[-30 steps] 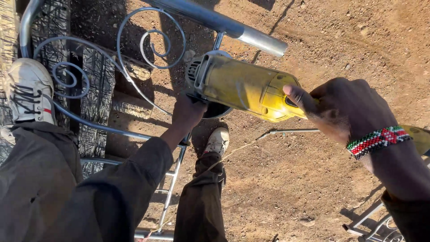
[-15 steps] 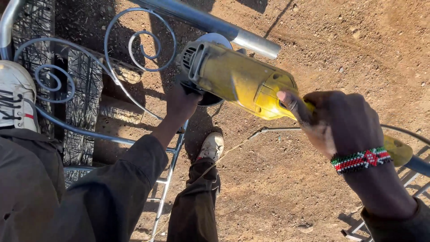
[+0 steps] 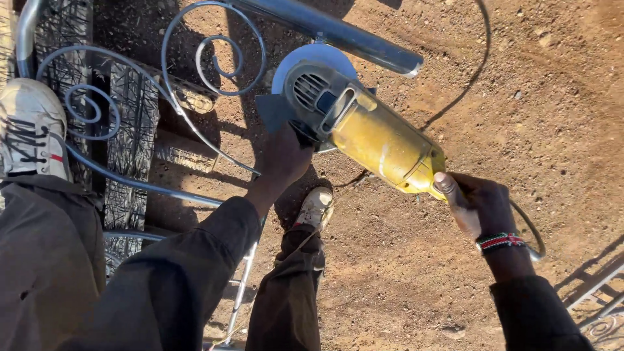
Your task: Using an angle grinder to smooth the welds and surfaces of a decorative metal gate
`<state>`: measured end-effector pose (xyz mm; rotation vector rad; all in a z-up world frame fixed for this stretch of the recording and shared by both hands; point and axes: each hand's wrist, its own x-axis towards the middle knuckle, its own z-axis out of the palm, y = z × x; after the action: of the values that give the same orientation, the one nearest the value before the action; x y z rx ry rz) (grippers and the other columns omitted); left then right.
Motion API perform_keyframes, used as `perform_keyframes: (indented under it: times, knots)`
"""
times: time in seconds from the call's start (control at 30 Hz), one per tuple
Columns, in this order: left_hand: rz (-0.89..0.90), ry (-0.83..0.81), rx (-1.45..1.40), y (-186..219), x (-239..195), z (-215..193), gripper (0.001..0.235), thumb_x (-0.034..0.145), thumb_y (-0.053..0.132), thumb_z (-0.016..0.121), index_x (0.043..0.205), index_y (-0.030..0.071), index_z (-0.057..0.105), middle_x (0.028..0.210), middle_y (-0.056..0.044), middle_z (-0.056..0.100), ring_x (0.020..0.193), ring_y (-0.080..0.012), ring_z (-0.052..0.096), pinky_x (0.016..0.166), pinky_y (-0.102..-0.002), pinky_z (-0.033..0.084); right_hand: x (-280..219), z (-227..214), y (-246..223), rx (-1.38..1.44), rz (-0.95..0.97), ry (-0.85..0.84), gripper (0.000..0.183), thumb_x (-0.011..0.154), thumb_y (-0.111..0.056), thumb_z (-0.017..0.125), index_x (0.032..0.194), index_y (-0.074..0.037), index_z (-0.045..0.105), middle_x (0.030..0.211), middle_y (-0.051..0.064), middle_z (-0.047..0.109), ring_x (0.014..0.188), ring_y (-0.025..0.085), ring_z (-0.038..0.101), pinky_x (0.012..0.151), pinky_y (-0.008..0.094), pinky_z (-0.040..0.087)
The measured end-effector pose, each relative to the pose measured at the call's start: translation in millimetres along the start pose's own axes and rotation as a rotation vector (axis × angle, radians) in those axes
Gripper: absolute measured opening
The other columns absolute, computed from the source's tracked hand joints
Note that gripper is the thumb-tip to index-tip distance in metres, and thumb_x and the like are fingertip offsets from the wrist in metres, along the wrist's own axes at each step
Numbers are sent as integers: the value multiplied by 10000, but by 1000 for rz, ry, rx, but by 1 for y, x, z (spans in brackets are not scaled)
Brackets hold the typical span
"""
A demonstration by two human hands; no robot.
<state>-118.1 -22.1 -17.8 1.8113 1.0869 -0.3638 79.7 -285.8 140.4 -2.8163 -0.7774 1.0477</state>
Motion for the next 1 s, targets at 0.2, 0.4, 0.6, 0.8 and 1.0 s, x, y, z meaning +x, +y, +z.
perform_keyframes:
  times: [0.2,0.4,0.6,0.8,1.0]
  knots:
    - [-47,-211,296,-14,-34,-47,192,938,258,611,852,177,460,572,-49,457,476,-234,605,478,-449,448,-46,42,-1,324,315,-239,535,991,-626,578,1045,-153,824,932,215,782,1045,473,698,910,562,532]
    - [-59,-297,337,-37,-64,-110,296,955,331,581,806,76,603,664,-165,645,644,-381,740,523,-427,556,-76,67,-66,553,346,-560,725,951,-719,508,859,-67,811,733,155,741,828,314,726,822,463,569]
    - [-151,-332,513,-101,-98,-184,435,889,471,598,860,43,672,824,-210,743,838,-438,769,637,-568,620,-93,85,-166,774,563,-737,795,974,-659,467,990,93,727,841,225,672,821,357,721,736,494,641]
    - [-307,-309,409,-140,-127,-255,343,913,305,536,983,2,680,882,-256,739,886,-480,752,711,-579,610,-72,130,-203,439,302,-708,846,1015,-730,358,915,12,750,707,197,723,636,304,728,648,445,605]
    - [-373,-65,229,-196,-132,-287,292,933,223,567,938,-43,688,713,-240,672,645,-462,712,515,-520,558,-13,114,-287,212,103,-699,839,1019,-744,349,1068,-23,775,796,190,767,867,385,745,900,530,532]
